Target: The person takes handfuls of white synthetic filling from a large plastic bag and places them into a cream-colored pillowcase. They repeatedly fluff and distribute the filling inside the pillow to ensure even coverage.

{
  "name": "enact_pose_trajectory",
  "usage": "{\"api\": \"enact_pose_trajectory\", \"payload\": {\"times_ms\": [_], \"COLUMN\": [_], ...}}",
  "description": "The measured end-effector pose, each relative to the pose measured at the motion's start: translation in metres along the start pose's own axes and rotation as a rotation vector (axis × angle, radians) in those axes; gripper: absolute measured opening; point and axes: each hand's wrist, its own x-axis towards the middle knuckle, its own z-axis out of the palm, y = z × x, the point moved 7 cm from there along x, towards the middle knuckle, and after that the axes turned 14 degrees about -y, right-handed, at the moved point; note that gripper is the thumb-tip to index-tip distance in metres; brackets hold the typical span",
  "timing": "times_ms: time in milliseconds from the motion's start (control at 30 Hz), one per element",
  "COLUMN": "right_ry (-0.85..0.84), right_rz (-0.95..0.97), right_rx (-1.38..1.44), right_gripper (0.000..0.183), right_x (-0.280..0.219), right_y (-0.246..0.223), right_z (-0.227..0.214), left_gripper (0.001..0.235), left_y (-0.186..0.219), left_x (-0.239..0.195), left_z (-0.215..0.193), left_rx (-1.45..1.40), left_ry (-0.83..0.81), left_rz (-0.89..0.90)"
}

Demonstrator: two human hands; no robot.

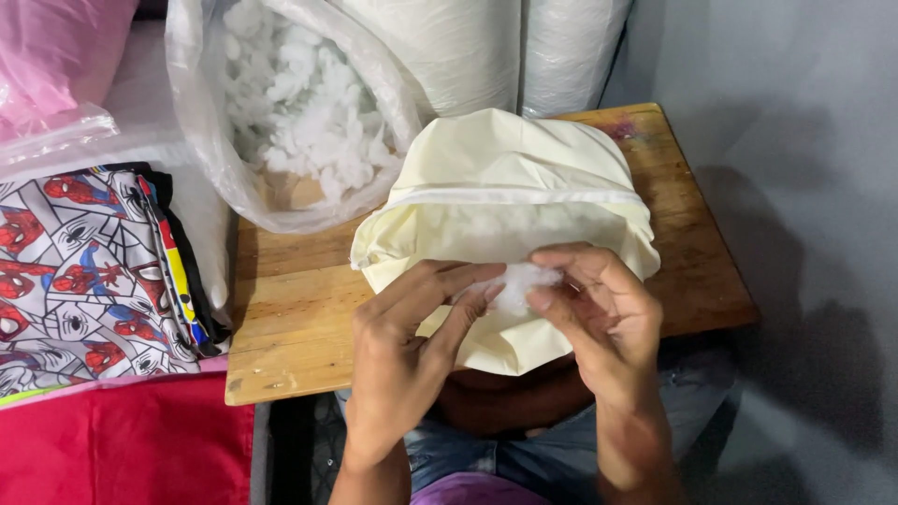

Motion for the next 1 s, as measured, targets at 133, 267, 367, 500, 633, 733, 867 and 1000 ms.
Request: {"api": "enact_pose_trajectory", "payload": {"times_ms": [133, 267, 367, 500, 633, 733, 867, 1000], "right_ry": [-0.077, -0.045, -0.03, -0.04, -0.119, -0.066, -0.019, -0.16], "right_rz": [-0.102, -0.102, -0.087, -0.072, -0.063, -0.074, -0.016, -0.024], "right_rx": [-0.165, -0.116, -0.054, -0.062, -0.063, -0.091, -0.249, -0.38], "right_gripper": [0.016, 0.012, 0.009, 0.012, 0.009, 0.012, 0.016, 0.012], "right_x": [0.001, 0.001, -0.001, 0.001, 0.001, 0.002, 0.002, 0.01], "right_y": [-0.012, -0.006, -0.001, 0.002, -0.003, -0.009, -0.008, -0.018], "right_z": [0.01, 0.004, 0.0, -0.002, 0.003, 0.004, 0.0, 0.018], "left_gripper": [0.011, 0.011, 0.013, 0.016, 0.018, 0.011, 0.023, 0.032], "left_y": [-0.004, -0.003, -0.004, -0.003, 0.008, 0.005, 0.015, 0.001], "left_x": [-0.002, -0.005, -0.007, -0.008, -0.003, -0.008, -0.019, -0.044], "left_z": [0.001, -0.004, -0.004, -0.004, -0.001, -0.009, -0.026, -0.046], "left_rx": [0.027, 0.048, 0.033, 0.024, -0.024, 0.123, 0.266, 0.418], "left_ry": [-0.022, 0.022, 0.016, -0.026, -0.121, 0.035, 0.184, 0.412], "left_rz": [-0.016, -0.034, -0.038, -0.036, 0.089, 0.031, -0.019, -0.218]}}
